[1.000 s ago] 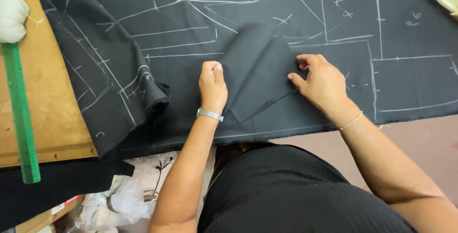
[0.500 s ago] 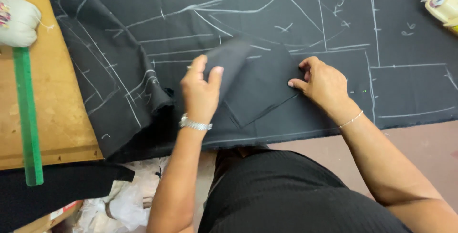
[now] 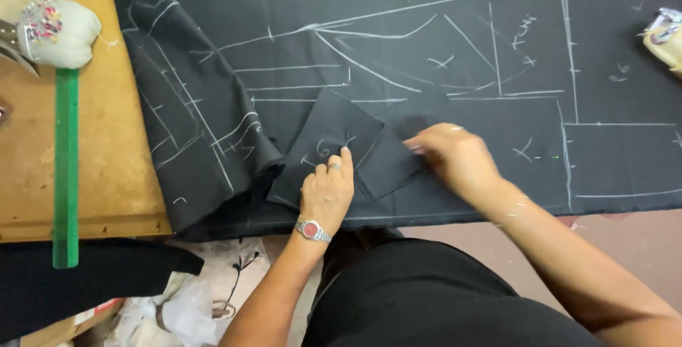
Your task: The person uses a yellow electric rotary cutter to cut a large piece of black fabric laid out on a wooden table. They follow white chalk lines drawn on the fabric, cutting out various pattern pieces and occasionally lifting or moving the cut sections.
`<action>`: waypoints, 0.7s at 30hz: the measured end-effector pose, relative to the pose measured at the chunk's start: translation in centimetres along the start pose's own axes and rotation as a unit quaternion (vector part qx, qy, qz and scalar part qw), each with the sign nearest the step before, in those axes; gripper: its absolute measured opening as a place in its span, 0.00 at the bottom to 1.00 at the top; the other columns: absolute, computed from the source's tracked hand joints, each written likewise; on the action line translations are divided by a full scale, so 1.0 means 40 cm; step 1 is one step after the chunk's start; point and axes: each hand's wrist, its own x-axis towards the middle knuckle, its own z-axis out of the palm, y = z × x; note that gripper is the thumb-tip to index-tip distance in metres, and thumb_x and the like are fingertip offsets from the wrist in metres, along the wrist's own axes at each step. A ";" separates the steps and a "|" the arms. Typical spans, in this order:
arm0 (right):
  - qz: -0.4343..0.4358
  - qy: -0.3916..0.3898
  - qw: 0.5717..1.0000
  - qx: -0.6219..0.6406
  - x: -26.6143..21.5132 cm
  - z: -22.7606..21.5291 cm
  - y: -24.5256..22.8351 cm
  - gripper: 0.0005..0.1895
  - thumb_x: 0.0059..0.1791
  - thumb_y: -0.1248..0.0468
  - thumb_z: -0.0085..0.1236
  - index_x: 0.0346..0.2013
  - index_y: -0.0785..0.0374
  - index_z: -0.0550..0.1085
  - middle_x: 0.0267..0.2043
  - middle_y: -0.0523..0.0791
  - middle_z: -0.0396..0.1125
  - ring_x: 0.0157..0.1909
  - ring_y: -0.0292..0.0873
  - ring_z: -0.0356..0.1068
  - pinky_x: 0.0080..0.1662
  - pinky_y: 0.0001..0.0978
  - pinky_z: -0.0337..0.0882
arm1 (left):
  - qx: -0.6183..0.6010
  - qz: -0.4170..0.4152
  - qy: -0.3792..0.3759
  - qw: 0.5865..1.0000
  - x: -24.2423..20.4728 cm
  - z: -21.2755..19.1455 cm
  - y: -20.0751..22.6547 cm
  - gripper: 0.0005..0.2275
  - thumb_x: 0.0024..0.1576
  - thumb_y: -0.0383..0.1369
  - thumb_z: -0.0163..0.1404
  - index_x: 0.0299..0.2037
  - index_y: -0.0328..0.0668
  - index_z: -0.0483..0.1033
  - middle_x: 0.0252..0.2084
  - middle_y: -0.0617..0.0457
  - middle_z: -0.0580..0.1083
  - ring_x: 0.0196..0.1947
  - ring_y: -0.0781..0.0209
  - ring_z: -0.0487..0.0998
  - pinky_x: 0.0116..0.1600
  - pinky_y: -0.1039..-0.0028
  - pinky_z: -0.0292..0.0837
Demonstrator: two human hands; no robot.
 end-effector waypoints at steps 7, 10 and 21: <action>-0.219 0.041 0.972 -0.071 0.084 0.141 -0.077 0.09 0.55 0.62 0.55 0.32 0.54 0.78 0.32 0.39 0.74 0.40 0.39 0.74 0.44 0.25 0.72 | -0.041 -0.082 -0.009 0.996 0.024 -0.017 -0.013 0.15 0.60 0.39 0.53 0.54 0.46 0.78 0.30 0.52 0.71 0.22 0.57 0.74 0.23 0.69 0.71; -0.203 0.014 0.978 -0.050 0.067 0.102 -0.046 0.10 0.55 0.62 0.53 0.31 0.52 0.78 0.34 0.38 0.74 0.41 0.41 0.74 0.46 0.27 0.72 | -0.054 -0.095 -0.020 0.994 0.019 -0.026 -0.009 0.15 0.61 0.42 0.52 0.54 0.49 0.79 0.31 0.50 0.72 0.23 0.56 0.75 0.23 0.68 0.72; 0.354 0.061 0.873 0.330 -0.073 -0.045 0.277 0.09 0.57 0.60 0.53 0.52 0.54 0.74 0.44 0.38 0.69 0.40 0.32 0.66 0.40 0.22 0.63 | -0.273 -0.206 -0.250 0.906 0.103 -0.203 -0.067 0.05 0.61 0.36 0.49 0.36 0.52 0.79 0.32 0.44 0.78 0.31 0.37 0.82 0.29 0.48 0.76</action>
